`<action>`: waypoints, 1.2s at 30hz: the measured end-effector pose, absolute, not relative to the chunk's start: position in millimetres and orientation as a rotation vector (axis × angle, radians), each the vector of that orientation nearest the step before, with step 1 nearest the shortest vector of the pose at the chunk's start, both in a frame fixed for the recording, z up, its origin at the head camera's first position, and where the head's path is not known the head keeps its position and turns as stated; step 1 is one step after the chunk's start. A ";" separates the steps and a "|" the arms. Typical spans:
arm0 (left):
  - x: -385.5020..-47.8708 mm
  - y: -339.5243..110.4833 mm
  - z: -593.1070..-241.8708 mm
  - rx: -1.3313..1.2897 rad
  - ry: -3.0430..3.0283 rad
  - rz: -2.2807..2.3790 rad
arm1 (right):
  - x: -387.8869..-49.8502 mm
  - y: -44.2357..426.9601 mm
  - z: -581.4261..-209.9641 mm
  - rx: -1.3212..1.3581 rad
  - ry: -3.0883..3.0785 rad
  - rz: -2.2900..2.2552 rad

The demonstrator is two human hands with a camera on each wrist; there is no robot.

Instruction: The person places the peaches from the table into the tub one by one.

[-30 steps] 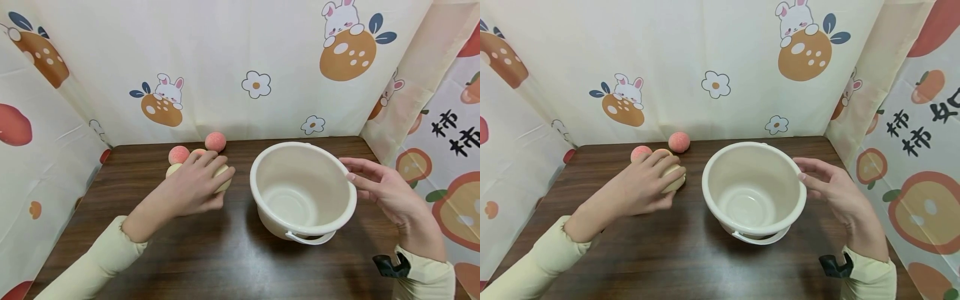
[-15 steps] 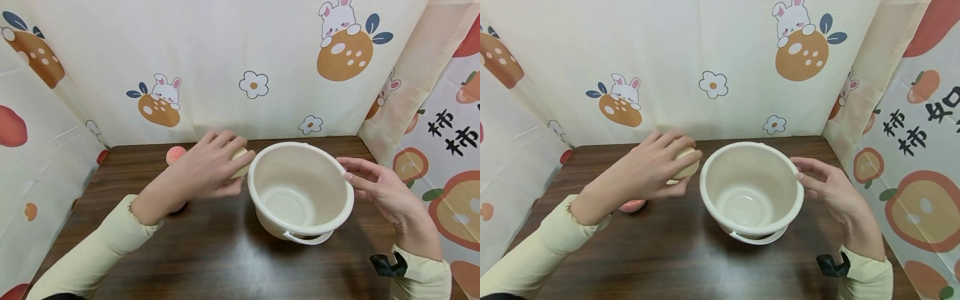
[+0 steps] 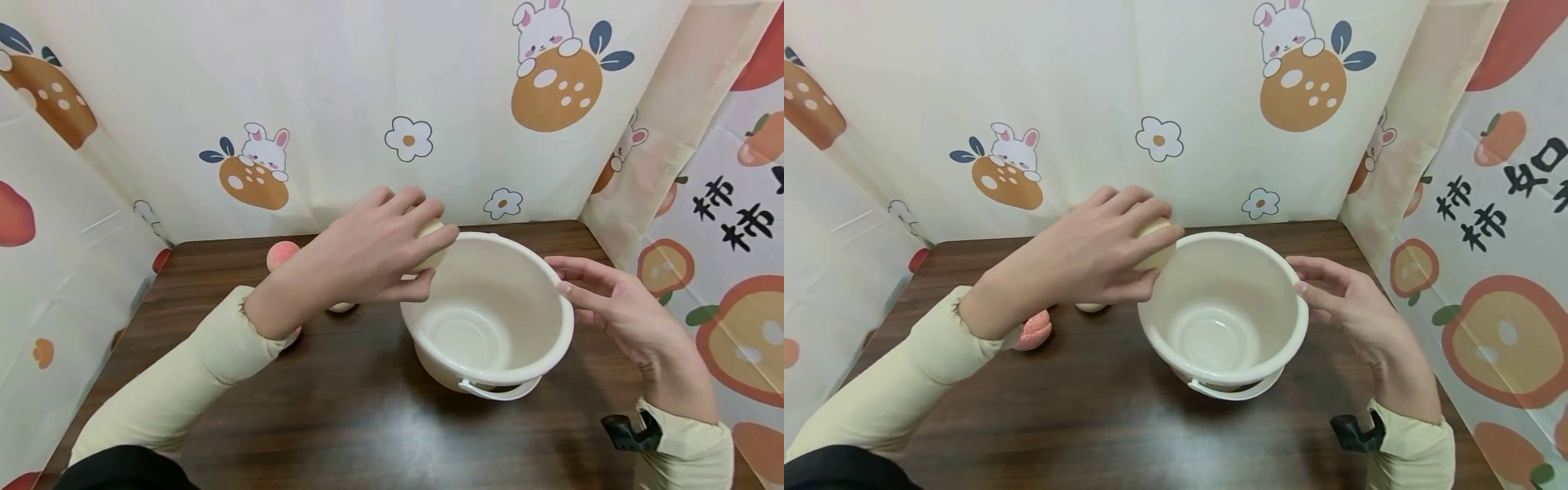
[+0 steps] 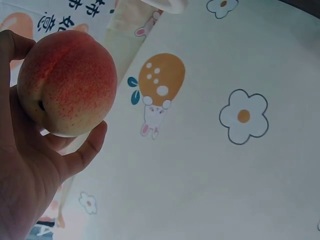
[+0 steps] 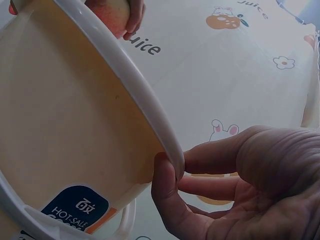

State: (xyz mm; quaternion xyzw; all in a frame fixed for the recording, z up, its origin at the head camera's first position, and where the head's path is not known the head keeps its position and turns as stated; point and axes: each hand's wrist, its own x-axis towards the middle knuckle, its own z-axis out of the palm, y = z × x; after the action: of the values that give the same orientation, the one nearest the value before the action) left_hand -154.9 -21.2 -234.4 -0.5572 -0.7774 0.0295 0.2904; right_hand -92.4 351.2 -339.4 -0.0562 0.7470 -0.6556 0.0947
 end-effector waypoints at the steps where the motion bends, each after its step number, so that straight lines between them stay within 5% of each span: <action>1: -155.5 -18.7 -234.4 -1.492 -2.075 0.082 | -92.5 350.9 -339.3 -0.167 2.218 -1.940; 36: -188.4 70.1 -302.7 -2.206 -2.559 0.418 | -93.0 351.0 -338.9 -0.174 2.225 -1.938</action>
State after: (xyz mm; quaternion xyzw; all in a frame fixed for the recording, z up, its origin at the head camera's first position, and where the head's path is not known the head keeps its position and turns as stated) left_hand -188.4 70.1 -302.7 -0.6423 -0.7453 0.1218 -0.1311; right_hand -93.0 351.0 -338.9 -0.0585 0.7494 -0.6529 0.0928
